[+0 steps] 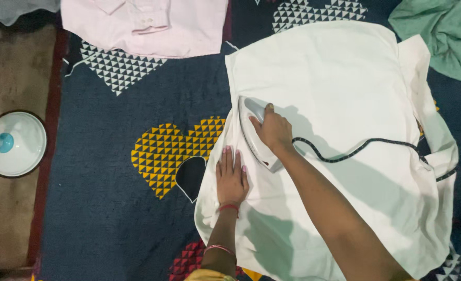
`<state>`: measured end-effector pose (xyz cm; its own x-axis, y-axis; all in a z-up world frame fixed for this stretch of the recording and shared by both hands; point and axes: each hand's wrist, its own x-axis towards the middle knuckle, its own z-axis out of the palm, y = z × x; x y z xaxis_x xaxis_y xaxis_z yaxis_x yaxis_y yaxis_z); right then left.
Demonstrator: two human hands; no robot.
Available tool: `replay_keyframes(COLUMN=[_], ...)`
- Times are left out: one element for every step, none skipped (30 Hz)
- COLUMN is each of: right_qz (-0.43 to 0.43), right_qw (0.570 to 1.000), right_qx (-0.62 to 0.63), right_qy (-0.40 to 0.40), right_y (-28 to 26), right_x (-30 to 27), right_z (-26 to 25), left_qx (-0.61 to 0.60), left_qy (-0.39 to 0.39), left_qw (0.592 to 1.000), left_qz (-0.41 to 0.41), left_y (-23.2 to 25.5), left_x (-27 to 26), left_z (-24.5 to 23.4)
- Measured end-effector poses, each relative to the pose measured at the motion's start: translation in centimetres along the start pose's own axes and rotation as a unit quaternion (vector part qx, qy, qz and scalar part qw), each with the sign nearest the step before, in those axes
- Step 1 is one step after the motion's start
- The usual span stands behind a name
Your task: The person irons a pink shirt and a white shirt on a bed using an electric iron. They smooth the fabric with their hands, move the iron across the surface, and fold the shirts after ironing.
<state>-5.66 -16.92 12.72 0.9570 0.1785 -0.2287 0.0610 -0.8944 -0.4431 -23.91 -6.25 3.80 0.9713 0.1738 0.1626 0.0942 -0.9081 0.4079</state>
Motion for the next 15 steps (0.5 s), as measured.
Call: replay_keyframes(right_qz=[0.003,0.010,0.006,0.002,-0.002,-0.001,-0.001,0.002,0.006,0.009,0.019,0.029,0.038,0.027,0.015], right_qw=[1.000,1.000,1.000,1.000,1.000,1.000,1.000,1.000,1.000,1.000,1.000,0.999,0.999,1.000,1.000], right_qx=[0.006,0.009,0.004,0.001,-0.002,-0.002,-0.002,0.000,0.003,0.004,-0.001,-0.005,-0.008,-0.009,-0.010], right_qy=[0.005,0.004,0.007,0.012,0.017,0.001,-0.015,-0.012,-0.008,-0.006,-0.011,-0.017,-0.022,-0.009,0.004], right_y=[-0.5,-0.5,-0.4,-0.4,-0.4,-0.3,-0.2,-0.1,-0.2,-0.3,-0.4,-0.7,-1.1,-1.5,-1.8], right_x=[0.5,-0.1,-1.1,-2.3,-3.7,-5.4,-7.2,-8.5,-9.4,-9.8,-9.7,-9.3,-8.4,-7.5,-6.4], right_z=[0.2,0.5,0.8,1.1,1.3,1.3,1.3,1.3,1.4,1.5,1.5,1.6,1.7,1.8,1.8], left_qx=[-0.001,-0.005,-0.008,-0.016,-0.024,-0.032,-0.024,-0.018,-0.012,-0.006,0.000,0.008,0.010,0.012,0.014], left_qy=[0.007,0.006,0.006,0.001,-0.005,-0.007,-0.007,-0.006,-0.006,-0.012,-0.019,-0.026,-0.020,-0.015,-0.011], left_qw=[1.000,1.000,1.000,1.000,1.000,0.999,1.000,1.000,1.000,1.000,1.000,1.000,1.000,1.000,1.000], left_qz=[0.003,0.003,0.003,-0.002,-0.008,-0.011,-0.008,-0.006,-0.003,-0.006,-0.008,-0.010,-0.006,-0.004,-0.001], left_y=[-0.2,-0.2,-0.1,-0.1,-0.1,-0.2,-0.2,-0.1,-0.1,-0.1,0.0,-0.1,-0.2,-0.2,-0.3], left_x=[0.2,-0.4,-0.9,-1.1,-1.3,-1.2,-1.1,-0.8,-0.6,-0.5,-0.6,-0.5,-0.4,-0.6,-0.6], left_z=[0.0,0.1,0.2,0.1,0.0,-0.2,-0.3,-0.3,-0.2,-0.1,0.0,0.1,0.2,0.2,0.3])
